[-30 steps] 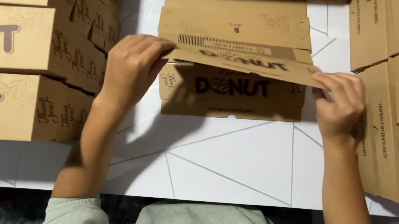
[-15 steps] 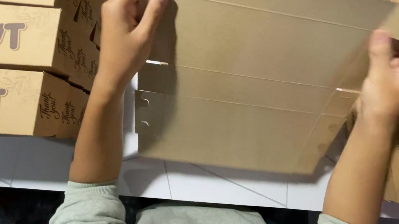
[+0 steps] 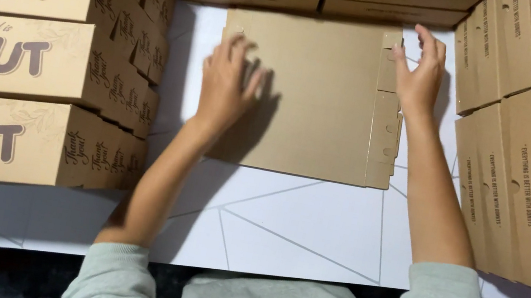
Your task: The person folds cardboard donut boxes by hand on a table, including folding in the side flaps and the lid to assemble the container.
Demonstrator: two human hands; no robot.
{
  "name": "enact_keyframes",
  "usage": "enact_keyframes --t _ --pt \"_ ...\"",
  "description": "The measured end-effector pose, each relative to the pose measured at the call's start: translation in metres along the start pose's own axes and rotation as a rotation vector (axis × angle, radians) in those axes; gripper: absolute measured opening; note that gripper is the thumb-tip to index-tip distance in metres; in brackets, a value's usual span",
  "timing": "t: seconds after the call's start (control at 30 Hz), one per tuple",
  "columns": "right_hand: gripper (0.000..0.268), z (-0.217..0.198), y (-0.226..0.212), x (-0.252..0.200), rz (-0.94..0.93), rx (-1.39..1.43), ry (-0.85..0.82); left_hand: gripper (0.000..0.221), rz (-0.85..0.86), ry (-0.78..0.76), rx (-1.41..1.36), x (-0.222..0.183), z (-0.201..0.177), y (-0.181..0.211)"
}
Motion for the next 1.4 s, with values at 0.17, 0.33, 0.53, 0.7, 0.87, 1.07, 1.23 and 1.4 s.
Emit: enact_keyframes --t 0.17,0.33,0.53,0.7,0.87,1.07,1.23,1.4 --pt "0.044 -0.02 -0.117 -0.104 -0.328 -0.133 -0.305 0.073 0.282 -0.474 -0.042 -0.104 0.017 0.06" --pt "0.049 -0.019 -0.155 -0.189 -0.565 -0.159 -0.474 0.038 0.421 -0.209 0.023 -0.129 0.017 0.066" --pt "0.024 -0.035 -0.118 -0.163 -0.464 -0.218 -0.319 0.013 0.36 -0.082 0.115 -0.119 0.011 0.033" --pt "0.028 -0.055 -0.108 -0.148 -0.392 -0.269 -0.088 0.025 0.227 0.11 0.165 -0.096 -0.031 0.007" --pt "0.024 -0.063 -0.109 -0.142 -0.381 -0.297 -0.019 0.024 0.09 0.078 0.05 -0.098 -0.022 -0.017" --pt "0.034 -0.057 -0.093 -0.143 -0.327 -0.394 0.017 0.038 0.048 0.102 0.156 -0.093 -0.026 -0.012" --pt "0.031 -0.029 -0.126 -0.154 -0.372 -0.303 -0.211 0.039 0.181 0.023 0.142 -0.104 0.0 0.03" --pt "0.047 0.004 -0.162 -0.177 -0.416 -0.118 -0.605 0.063 0.209 -0.344 0.037 -0.12 0.046 0.075"
Point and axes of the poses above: each hand's wrist, its own x-axis towards the middle knuckle, its own z-axis out of the palm, y = z × x, the point moved 9 cm from there along x, towards the middle knuckle, and after that the axes turned 10 degrees about y, right-handed, at the moved point
